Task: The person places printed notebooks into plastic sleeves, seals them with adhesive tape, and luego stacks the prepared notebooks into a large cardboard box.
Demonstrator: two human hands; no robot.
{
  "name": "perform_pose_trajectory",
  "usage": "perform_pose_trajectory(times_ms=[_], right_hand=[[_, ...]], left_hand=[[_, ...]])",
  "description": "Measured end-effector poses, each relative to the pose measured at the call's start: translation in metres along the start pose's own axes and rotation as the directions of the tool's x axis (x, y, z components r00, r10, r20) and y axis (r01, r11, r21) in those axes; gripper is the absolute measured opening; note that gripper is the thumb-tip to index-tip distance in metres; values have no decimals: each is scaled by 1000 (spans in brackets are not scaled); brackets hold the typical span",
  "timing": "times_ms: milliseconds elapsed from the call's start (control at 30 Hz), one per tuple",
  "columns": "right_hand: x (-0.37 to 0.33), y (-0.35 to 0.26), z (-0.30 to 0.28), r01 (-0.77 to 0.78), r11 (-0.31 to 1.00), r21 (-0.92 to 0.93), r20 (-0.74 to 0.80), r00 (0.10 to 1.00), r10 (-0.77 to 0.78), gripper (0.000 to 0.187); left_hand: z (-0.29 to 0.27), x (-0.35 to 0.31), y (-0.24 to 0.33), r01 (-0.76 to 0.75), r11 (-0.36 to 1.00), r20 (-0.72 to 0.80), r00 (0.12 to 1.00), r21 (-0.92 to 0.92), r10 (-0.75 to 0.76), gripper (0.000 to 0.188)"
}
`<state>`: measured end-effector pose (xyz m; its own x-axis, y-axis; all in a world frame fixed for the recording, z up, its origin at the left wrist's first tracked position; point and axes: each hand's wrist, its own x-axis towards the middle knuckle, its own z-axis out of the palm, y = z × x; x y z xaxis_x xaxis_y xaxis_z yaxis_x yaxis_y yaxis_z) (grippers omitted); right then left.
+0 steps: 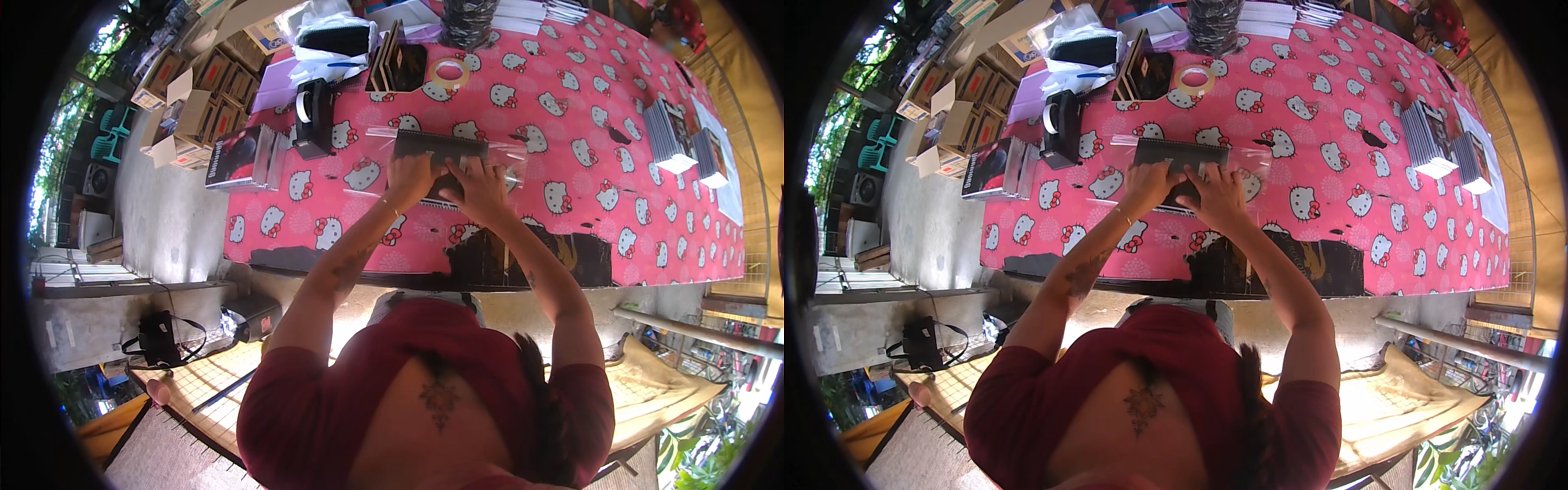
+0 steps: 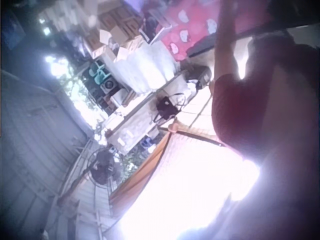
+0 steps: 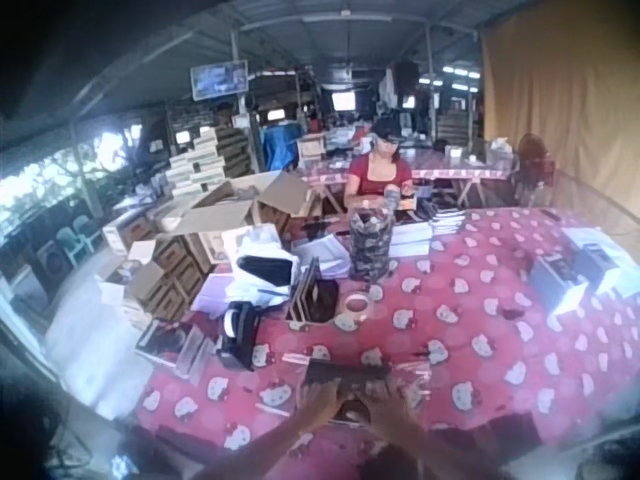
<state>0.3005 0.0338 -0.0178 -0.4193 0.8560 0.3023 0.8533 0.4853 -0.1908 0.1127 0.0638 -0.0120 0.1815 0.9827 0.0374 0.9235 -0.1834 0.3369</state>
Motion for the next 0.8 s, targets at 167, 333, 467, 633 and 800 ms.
perform_pose_trajectory(times_ms=[167, 333, 467, 633, 800], right_hand=[[58, 59, 34, -105, 975, 196, 93, 992, 88, 56], [130, 105, -9, -437, 748, 499, 697, 716, -47, 49], [123, 132, -81, -610, 373, 699, 706, 672, -225, 42], [79, 100, -100, -611, 366, 702, 679, 729, -86, 47], [61, 19, -166, 130, 811, 570, -208, 978, -11, 52]], left_hand=[[18, -50, 4, -270, 963, -294, 919, 10, 261, 39], [27, -68, 0, -532, 829, -409, 727, 172, 551, 40], [-38, -61, -52, -413, 758, -514, 849, -506, 120, 28], [-42, -32, -68, -77, 504, -127, 990, -860, -66, 39], [-75, -8, -107, -197, 843, -648, 730, -500, -214, 23]])
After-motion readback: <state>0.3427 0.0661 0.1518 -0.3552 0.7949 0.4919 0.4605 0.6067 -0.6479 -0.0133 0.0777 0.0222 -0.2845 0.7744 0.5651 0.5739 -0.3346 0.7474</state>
